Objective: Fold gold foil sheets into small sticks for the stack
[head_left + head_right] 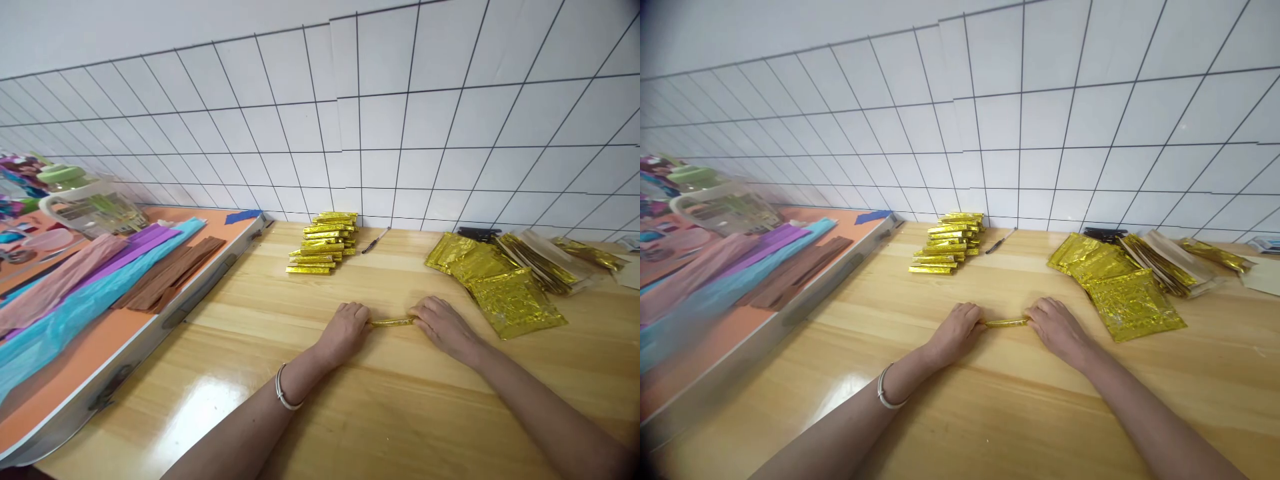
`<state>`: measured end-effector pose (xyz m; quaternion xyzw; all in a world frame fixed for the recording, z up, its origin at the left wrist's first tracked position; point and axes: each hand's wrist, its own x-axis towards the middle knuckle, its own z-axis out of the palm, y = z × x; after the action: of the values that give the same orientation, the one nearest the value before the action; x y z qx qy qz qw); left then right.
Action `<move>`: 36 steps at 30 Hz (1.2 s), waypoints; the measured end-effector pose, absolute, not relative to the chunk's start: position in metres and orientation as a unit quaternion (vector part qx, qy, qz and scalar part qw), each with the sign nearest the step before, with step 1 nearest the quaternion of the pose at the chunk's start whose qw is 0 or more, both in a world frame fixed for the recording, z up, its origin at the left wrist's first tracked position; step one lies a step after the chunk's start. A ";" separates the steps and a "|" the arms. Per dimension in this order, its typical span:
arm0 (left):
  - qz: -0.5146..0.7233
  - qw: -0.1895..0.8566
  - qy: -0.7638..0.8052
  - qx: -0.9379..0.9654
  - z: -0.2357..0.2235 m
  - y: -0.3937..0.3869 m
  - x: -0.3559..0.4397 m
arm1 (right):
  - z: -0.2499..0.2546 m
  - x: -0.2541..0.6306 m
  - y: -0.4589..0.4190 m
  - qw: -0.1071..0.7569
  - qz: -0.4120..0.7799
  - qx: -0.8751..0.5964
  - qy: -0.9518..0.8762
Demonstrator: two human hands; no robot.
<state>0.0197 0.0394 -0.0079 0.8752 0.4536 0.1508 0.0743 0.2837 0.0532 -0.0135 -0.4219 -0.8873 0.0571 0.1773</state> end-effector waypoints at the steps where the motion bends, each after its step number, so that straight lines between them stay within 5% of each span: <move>1: 0.152 0.067 0.450 0.877 -0.009 0.039 0.019 | -0.013 0.283 0.052 0.174 0.054 -0.422 -0.888; 36: 0.152 0.003 0.356 0.922 0.019 0.023 0.040 | 0.009 0.243 0.021 0.151 -0.025 -0.359 -0.921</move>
<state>0.0396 0.0234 0.0185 0.9221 0.3558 0.1521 0.0032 0.2428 0.0208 0.0088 -0.3593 -0.9206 -0.0249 0.1512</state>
